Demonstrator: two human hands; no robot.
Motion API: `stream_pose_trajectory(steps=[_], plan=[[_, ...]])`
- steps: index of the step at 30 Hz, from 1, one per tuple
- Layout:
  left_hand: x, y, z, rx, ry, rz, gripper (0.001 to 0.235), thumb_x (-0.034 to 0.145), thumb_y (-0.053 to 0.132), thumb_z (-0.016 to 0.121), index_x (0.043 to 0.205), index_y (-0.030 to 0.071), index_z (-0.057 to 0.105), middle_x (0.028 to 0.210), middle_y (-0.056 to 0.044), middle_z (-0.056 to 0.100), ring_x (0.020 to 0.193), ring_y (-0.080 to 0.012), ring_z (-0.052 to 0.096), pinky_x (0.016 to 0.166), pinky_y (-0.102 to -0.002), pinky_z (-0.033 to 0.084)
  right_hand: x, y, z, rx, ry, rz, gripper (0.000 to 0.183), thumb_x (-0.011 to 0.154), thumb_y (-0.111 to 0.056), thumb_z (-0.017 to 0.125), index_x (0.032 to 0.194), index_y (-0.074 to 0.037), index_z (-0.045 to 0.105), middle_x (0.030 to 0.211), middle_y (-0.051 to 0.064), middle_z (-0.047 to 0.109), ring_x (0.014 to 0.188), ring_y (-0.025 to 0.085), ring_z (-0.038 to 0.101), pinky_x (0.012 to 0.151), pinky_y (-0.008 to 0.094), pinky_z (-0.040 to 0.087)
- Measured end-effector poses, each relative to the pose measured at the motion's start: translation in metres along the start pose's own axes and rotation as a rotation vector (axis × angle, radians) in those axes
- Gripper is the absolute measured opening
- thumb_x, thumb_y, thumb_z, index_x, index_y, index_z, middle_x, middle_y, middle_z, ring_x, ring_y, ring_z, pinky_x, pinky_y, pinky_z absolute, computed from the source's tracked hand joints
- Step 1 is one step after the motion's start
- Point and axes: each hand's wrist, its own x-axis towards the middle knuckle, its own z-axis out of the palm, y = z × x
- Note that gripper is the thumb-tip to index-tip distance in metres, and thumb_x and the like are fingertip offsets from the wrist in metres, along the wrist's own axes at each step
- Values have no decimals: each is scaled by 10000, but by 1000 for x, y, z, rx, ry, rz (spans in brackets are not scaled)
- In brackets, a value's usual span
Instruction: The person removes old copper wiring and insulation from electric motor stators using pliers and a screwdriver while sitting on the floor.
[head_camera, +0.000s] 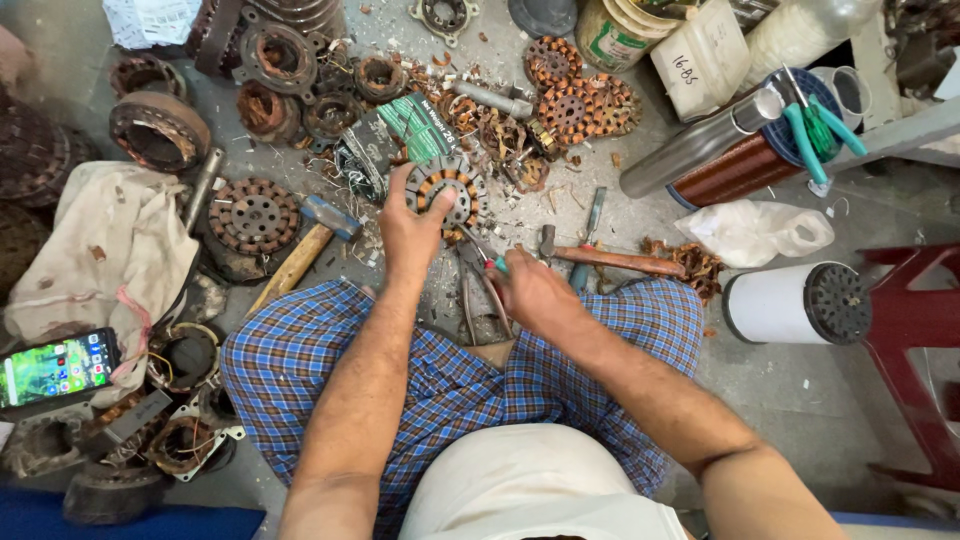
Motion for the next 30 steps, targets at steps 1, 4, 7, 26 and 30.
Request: stream_pose_trajectory(steps=[1,4,7,26,30], plan=[[-3,2,4,55,-2,20,472,859,256,778,1302,252,617,1139,-30,738,889,-163,726,761,-344,662,0,-8,-3,-181,-1,-82,334,1061,-308,543,1091,18,612,904,197,667,648,254,674,520,410,595],[-13,6,11,552,-162,479,426,903,266,785,1294,279,616,989,-33,769,663,-182,680,727,-385,600,-10,-27,-4,-455,-51,-183,329,1043,-265,580,1120,53,620,1029,246,652,722,313,702,544,458,587],[-2,10,3,288,-141,-158,418,988,329,713,1363,245,551,1004,-104,761,658,-228,598,614,-439,552,-7,-26,-14,-172,-79,-89,368,957,-366,657,1052,-10,656,998,215,652,839,369,678,693,509,561],[65,32,-100,-930,346,-447,543,813,-39,727,1318,100,585,1154,-100,701,963,-280,714,621,-443,596,212,-111,-115,184,799,-495,180,1043,-132,657,1108,21,588,1093,229,579,1002,440,573,875,494,473],[74,41,-97,-961,369,-559,608,798,11,765,1351,124,539,1180,-122,698,964,-301,725,638,-471,641,330,-147,-129,-155,656,-396,257,925,-148,709,1134,-14,645,1215,213,606,1051,429,603,908,545,477]])
